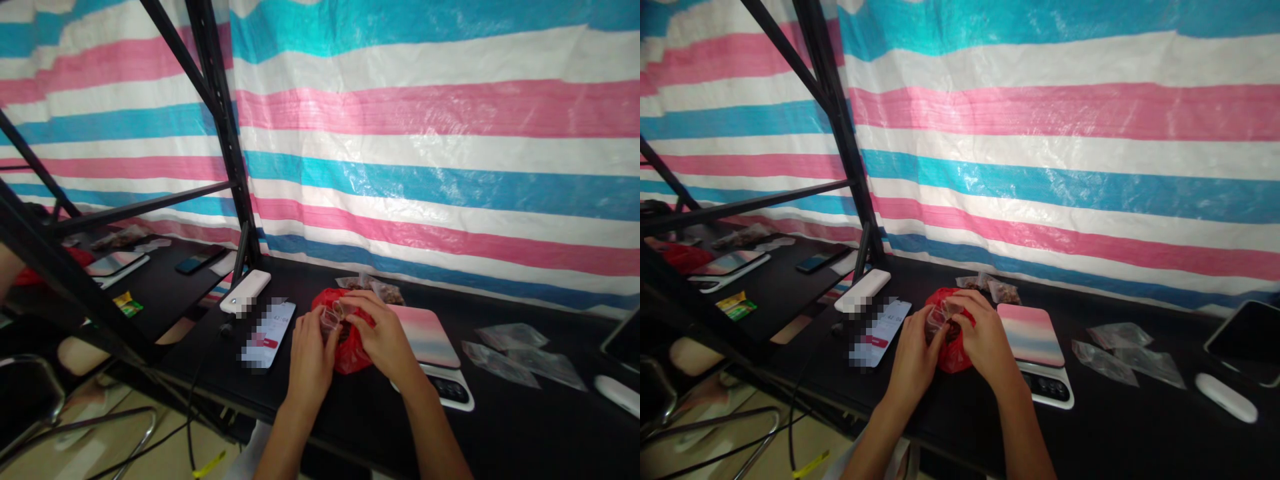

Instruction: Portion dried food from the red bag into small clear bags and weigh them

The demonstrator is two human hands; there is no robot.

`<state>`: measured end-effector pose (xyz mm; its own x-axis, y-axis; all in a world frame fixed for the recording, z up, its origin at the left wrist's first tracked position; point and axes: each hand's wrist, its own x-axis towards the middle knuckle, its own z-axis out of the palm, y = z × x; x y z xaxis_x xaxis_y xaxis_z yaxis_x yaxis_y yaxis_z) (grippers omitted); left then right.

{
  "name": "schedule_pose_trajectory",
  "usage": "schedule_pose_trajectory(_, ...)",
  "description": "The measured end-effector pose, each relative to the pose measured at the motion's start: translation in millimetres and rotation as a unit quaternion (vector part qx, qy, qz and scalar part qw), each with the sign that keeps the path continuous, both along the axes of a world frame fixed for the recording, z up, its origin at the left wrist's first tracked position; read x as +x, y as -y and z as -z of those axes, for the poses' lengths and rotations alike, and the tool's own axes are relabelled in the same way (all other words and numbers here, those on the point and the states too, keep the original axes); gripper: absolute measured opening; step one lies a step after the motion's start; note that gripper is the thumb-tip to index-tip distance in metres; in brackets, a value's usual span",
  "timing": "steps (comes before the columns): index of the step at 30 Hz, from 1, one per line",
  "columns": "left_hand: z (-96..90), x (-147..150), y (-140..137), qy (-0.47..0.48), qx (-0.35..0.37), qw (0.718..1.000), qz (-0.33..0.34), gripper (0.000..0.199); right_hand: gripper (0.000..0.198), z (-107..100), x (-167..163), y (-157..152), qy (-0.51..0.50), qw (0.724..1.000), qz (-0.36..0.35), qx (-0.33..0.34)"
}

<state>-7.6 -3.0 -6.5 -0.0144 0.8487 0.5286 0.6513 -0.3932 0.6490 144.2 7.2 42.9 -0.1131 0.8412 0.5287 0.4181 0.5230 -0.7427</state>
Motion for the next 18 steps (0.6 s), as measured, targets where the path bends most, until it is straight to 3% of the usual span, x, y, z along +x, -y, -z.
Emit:
schedule_pose_trajectory(11,-3.4,4.1,0.0,0.019,-0.010,1.000,0.008,0.032,0.031,3.4,0.9,-0.1,0.007,1.000,0.008,0.003)
schedule_pose_trajectory(18,-7.1,5.5,-3.4,0.101,-0.007,0.994,-0.042,0.037,0.030,12.1,6.5,-6.6,-0.001,0.997,0.074,-0.033)
